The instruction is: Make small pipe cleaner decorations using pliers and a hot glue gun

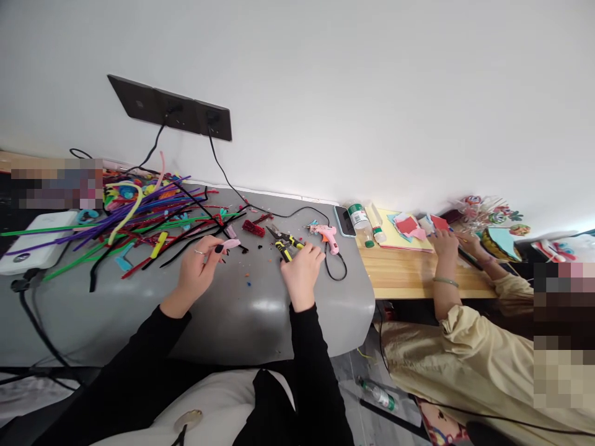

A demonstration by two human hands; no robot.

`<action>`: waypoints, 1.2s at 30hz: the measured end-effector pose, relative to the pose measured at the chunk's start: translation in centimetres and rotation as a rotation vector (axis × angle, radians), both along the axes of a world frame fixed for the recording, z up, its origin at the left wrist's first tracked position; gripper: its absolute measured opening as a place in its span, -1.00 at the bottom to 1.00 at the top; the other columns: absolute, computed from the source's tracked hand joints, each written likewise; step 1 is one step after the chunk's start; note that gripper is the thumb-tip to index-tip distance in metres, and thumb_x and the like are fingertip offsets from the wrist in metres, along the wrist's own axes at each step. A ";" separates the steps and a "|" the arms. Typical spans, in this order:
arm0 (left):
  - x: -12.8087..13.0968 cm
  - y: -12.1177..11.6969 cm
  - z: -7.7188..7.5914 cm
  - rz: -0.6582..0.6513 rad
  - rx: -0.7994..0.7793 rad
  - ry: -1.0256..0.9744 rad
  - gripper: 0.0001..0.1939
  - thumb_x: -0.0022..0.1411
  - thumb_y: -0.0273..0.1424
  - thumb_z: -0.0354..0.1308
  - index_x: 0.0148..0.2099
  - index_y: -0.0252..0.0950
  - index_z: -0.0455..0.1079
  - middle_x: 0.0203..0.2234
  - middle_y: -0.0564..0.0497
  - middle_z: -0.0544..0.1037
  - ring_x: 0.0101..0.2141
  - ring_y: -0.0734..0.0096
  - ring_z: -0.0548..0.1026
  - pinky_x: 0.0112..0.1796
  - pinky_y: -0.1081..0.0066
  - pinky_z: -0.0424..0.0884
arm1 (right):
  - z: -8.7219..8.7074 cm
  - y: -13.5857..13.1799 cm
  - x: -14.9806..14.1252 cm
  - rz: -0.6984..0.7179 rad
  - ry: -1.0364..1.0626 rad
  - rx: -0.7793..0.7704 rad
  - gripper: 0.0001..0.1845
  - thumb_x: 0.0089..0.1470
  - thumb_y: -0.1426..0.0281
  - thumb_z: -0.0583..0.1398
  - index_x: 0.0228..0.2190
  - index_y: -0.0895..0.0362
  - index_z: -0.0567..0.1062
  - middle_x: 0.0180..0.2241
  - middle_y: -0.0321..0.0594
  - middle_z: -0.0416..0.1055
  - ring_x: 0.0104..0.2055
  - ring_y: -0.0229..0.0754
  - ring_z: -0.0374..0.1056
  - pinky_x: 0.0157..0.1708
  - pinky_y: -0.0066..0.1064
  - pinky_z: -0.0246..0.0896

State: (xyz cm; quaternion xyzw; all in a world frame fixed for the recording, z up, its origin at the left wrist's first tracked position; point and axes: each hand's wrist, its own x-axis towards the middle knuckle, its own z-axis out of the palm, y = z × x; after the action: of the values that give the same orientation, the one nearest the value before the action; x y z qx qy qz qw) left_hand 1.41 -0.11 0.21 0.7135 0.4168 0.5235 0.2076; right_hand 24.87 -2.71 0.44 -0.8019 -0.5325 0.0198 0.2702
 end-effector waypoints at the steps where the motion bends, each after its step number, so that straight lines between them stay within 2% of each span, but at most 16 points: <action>1: -0.1 -0.2 0.1 -0.003 0.024 0.019 -0.68 0.50 -0.14 -0.06 -0.14 -0.21 0.40 -0.39 0.00 0.50 -0.42 0.33 0.47 -0.33 0.36 0.42 | -0.1 0.9 0.1 0.005 -0.017 -0.008 -0.38 -0.17 0.39 0.37 -0.04 0.29 0.38 -0.06 0.23 0.32 0.04 0.28 0.19 0.07 0.03 0.15; 3: -0.3 -0.5 0.3 -0.018 0.062 0.040 -0.71 0.50 -0.19 -0.08 -0.12 -0.19 0.40 -0.35 -0.04 0.53 -0.37 0.29 0.49 -0.30 0.33 0.44 | -0.3 2.3 0.0 0.012 -0.027 -0.036 -0.37 -0.14 0.38 0.38 -0.03 0.31 0.37 -0.04 0.29 0.31 0.07 0.32 0.19 0.08 0.07 0.13; 6: -0.6 -0.9 0.8 -0.034 0.116 0.062 -0.76 0.50 -0.28 -0.07 -0.12 -0.18 0.41 -0.35 -0.04 0.53 -0.37 0.28 0.48 -0.29 0.31 0.45 | 0.4 2.7 -0.7 0.042 0.005 -0.028 -0.36 -0.03 0.33 0.38 0.05 0.29 0.37 0.14 0.39 0.23 0.24 0.40 0.10 0.15 0.17 0.07; 8: -0.7 -1.2 1.2 -0.042 0.149 0.085 -0.79 0.49 -0.33 -0.05 -0.13 -0.17 0.42 -0.36 -0.05 0.54 -0.35 0.26 0.49 -0.28 0.31 0.45 | 1.6 1.8 -1.6 0.162 0.142 0.062 -0.44 0.09 0.26 0.31 0.09 0.18 0.38 0.20 0.27 0.23 0.28 0.30 0.12 0.18 0.15 0.07; 10: -0.7 -1.4 1.6 -0.052 0.180 0.109 -0.80 0.48 -0.35 -0.04 -0.13 -0.17 0.42 -0.34 -0.06 0.55 -0.31 0.24 0.50 -0.25 0.29 0.45 | 3.1 0.3 -2.8 0.398 0.444 0.129 -0.54 0.22 0.20 0.22 0.10 0.08 0.40 0.04 0.04 0.42 0.11 0.06 0.34 0.12 -0.04 0.24; 12: -0.5 -1.7 1.9 -0.057 0.199 0.132 -0.79 0.49 -0.36 -0.04 -0.14 -0.16 0.43 -0.34 -0.06 0.56 -0.29 0.23 0.51 -0.25 0.28 0.45 | 4.4 -1.3 -4.3 0.593 0.825 0.077 -0.55 0.24 0.12 0.22 0.09 0.03 0.43 -0.16 -0.14 0.50 -0.15 -0.11 0.46 -0.09 -0.25 0.39; 14: -0.3 -1.9 1.9 -0.061 0.206 0.155 -0.78 0.49 -0.35 -0.04 -0.15 -0.17 0.43 -0.34 -0.06 0.57 -0.29 0.23 0.51 -0.24 0.28 0.45 | 5.1 -2.5 -5.7 0.647 1.068 0.045 -0.59 0.20 0.09 0.26 0.00 0.02 0.48 -0.27 -0.24 0.50 -0.30 -0.20 0.46 -0.27 -0.37 0.40; 16: -0.1 -2.1 1.9 -0.067 0.217 0.166 -0.78 0.49 -0.35 -0.03 -0.15 -0.17 0.44 -0.34 -0.04 0.58 -0.28 0.23 0.51 -0.24 0.28 0.44 | 5.2 -3.2 -6.7 0.626 1.195 0.070 -0.65 0.17 0.08 0.30 -0.13 0.05 0.52 -0.34 -0.27 0.50 -0.37 -0.25 0.43 -0.33 -0.41 0.39; 20: 0.3 -2.6 1.9 -0.086 0.260 0.160 -0.82 0.48 -0.42 0.00 -0.11 -0.17 0.44 -0.33 -0.02 0.59 -0.27 0.25 0.52 -0.21 0.29 0.44 | 4.8 -3.3 -7.1 0.558 1.307 0.115 -0.66 0.09 0.08 0.36 -0.27 0.08 0.54 -0.37 -0.26 0.54 -0.36 -0.24 0.45 -0.32 -0.39 0.42; 28: 0.3 -3.1 2.5 -0.144 0.203 0.197 -0.83 0.49 -0.40 0.00 -0.04 -0.21 0.41 -0.25 -0.07 0.59 -0.22 0.26 0.53 -0.22 0.32 0.47 | 5.1 -3.3 -6.3 0.572 1.360 0.082 -0.65 0.03 0.11 0.41 -0.27 0.09 0.56 -0.32 -0.24 0.56 -0.35 -0.26 0.44 -0.29 -0.40 0.41; 36: 0.4 -3.3 3.6 -0.099 0.374 0.128 -0.86 0.45 -0.53 0.05 -0.06 -0.23 0.40 -0.34 0.00 0.56 -0.28 0.33 0.51 -0.24 0.35 0.46 | 6.1 -3.9 -6.1 0.644 1.305 0.085 -0.67 0.08 0.15 0.40 -0.24 0.10 0.56 -0.32 -0.25 0.55 -0.33 -0.28 0.45 -0.27 -0.43 0.43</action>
State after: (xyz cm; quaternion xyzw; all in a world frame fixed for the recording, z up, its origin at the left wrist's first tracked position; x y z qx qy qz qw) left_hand 1.84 -3.41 3.83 0.7910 0.2894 0.5345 0.0701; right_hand 18.77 -6.56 6.56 -0.4192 -0.4729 0.5515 0.5445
